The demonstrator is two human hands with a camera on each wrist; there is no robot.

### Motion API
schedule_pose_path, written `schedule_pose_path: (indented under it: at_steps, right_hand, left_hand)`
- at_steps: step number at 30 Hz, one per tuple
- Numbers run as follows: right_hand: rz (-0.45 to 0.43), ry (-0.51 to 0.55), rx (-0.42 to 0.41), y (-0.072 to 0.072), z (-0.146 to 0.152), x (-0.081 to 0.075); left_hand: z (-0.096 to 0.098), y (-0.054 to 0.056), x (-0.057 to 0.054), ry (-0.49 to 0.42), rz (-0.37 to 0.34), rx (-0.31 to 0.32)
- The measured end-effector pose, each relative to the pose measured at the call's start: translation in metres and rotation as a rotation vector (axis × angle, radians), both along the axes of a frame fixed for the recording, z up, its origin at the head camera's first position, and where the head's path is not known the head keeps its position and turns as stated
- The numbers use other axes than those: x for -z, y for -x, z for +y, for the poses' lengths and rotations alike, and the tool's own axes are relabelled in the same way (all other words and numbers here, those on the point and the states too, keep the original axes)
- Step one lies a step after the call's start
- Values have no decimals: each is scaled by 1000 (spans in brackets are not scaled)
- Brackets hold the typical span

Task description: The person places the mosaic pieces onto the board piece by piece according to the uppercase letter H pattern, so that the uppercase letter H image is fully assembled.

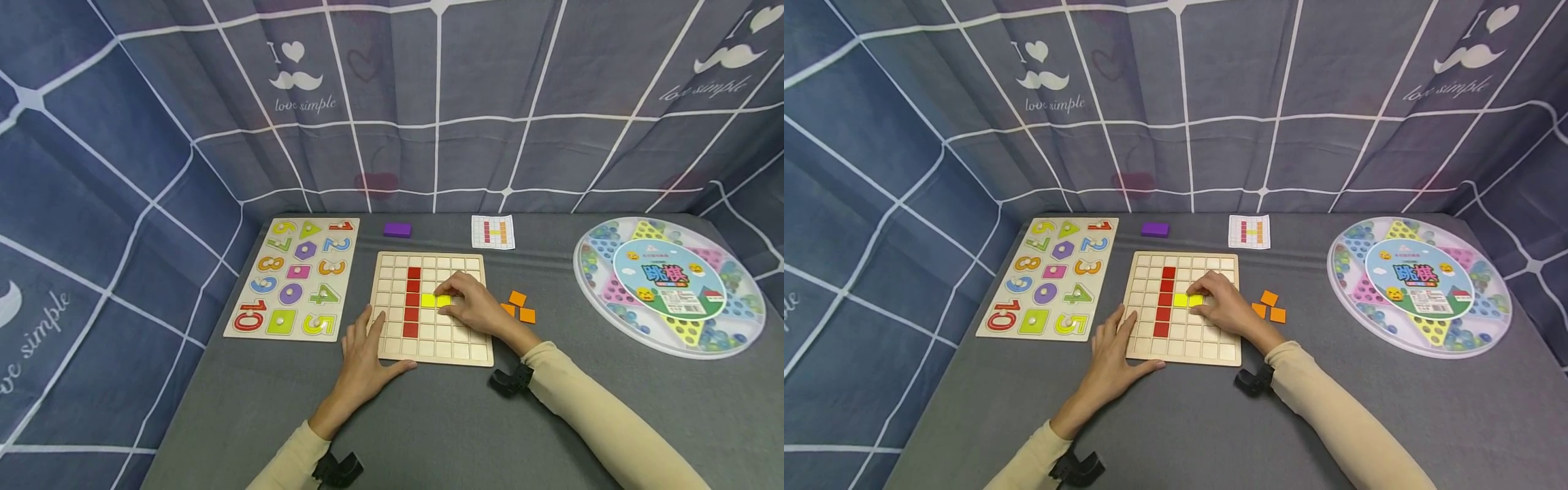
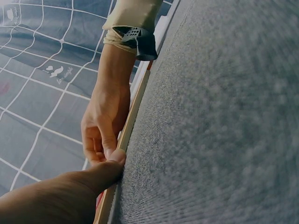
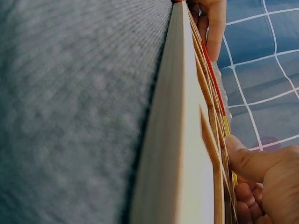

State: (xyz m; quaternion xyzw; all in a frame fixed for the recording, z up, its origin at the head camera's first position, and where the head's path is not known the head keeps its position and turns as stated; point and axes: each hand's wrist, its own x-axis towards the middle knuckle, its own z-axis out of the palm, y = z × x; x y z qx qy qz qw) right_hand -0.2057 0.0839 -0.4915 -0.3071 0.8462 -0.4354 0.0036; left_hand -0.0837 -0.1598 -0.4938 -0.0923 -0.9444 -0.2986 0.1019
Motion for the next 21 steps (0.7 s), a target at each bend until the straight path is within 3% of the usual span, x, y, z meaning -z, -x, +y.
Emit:
schedule_pose_path:
  at_steps: [10,16,21]
  right_hand:
    - [16,-17,-13,-1,1,-1]
    - [92,40,-37,-9,13,-3]
    - [158,83,11,-15,37,0]
  left_hand:
    - [0,0,1,0,5,2]
    - [-1,0,1,-5,0,0]
    - [0,-1,0,-12,5,1]
